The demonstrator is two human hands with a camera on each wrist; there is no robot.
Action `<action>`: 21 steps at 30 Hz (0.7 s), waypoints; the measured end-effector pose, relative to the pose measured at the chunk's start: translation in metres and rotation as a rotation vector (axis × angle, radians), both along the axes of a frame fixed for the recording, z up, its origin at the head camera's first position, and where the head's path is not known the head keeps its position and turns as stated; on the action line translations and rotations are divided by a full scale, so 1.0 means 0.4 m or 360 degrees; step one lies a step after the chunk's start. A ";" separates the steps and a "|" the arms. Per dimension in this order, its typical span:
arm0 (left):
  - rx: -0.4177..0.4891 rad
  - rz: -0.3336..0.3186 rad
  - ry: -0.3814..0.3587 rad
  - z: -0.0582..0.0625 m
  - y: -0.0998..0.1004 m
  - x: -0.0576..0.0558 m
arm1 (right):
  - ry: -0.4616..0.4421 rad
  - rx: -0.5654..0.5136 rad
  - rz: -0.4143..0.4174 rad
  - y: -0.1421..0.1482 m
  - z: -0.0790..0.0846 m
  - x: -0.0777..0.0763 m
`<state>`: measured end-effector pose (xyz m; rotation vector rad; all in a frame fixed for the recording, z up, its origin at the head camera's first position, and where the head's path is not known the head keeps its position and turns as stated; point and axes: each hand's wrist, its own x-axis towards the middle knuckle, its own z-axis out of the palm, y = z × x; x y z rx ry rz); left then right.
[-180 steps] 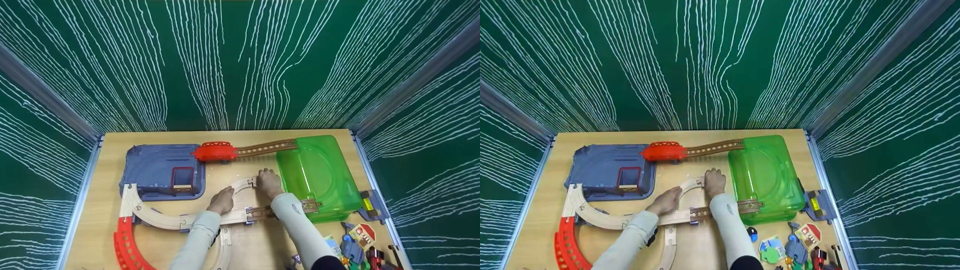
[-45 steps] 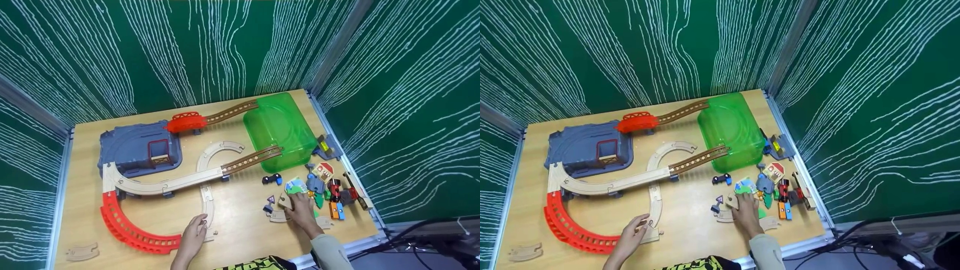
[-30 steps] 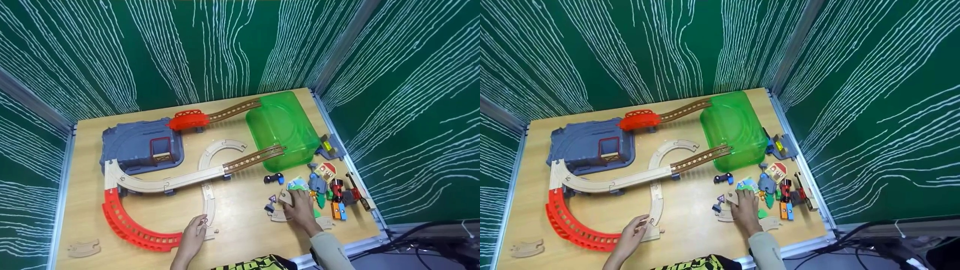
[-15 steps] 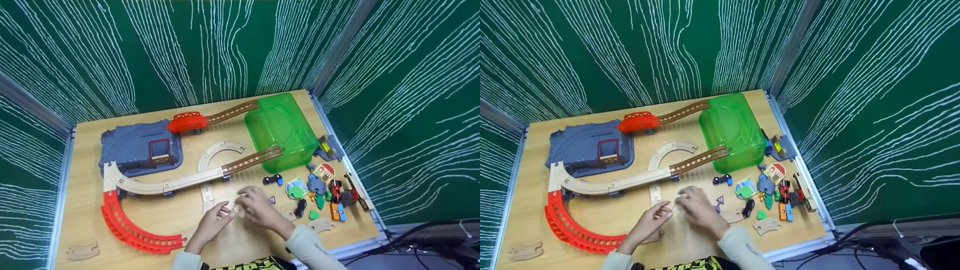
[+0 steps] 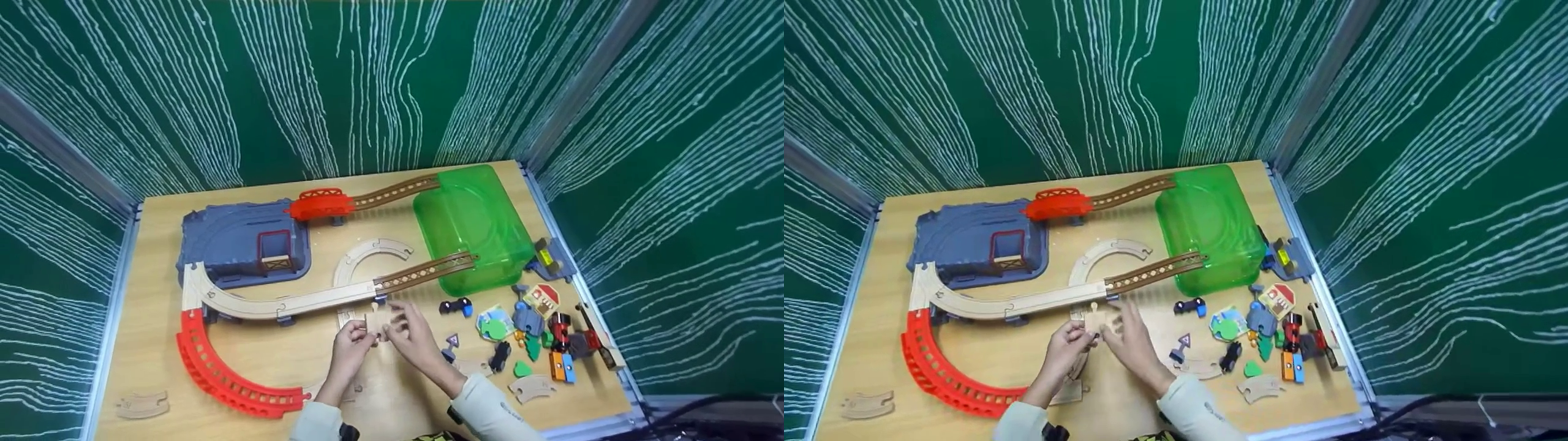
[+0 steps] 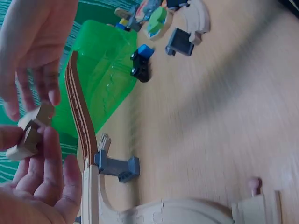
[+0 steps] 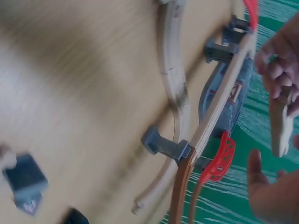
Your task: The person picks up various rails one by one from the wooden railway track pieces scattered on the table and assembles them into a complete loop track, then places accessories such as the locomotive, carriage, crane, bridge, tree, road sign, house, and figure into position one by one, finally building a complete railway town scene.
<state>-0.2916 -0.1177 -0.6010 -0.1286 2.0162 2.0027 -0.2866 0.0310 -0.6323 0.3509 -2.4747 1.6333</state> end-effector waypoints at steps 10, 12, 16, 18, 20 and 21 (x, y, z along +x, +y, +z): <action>0.0071 -0.0008 -0.0134 -0.050 0.069 -0.024 | -0.0191 -0.0005 -0.0110 0.022 -0.073 0.010; 0.0013 -0.0076 -0.0103 -0.054 0.079 -0.030 | -0.0108 0.0105 -0.0237 0.033 -0.115 -0.004; -0.0089 -0.0209 -0.0049 -0.054 0.075 -0.041 | -0.0139 0.0153 -0.0443 0.062 -0.161 -0.030; -0.0124 -0.0234 -0.0057 -0.056 0.060 -0.043 | -0.0233 0.0139 -0.0539 0.080 -0.178 -0.043; -0.0147 -0.0226 -0.0096 -0.067 0.039 -0.043 | -0.0333 0.0143 -0.0620 0.099 -0.194 -0.057; -0.0144 -0.0219 -0.0111 -0.080 0.027 -0.042 | -0.0373 0.0157 -0.0654 0.109 -0.200 -0.064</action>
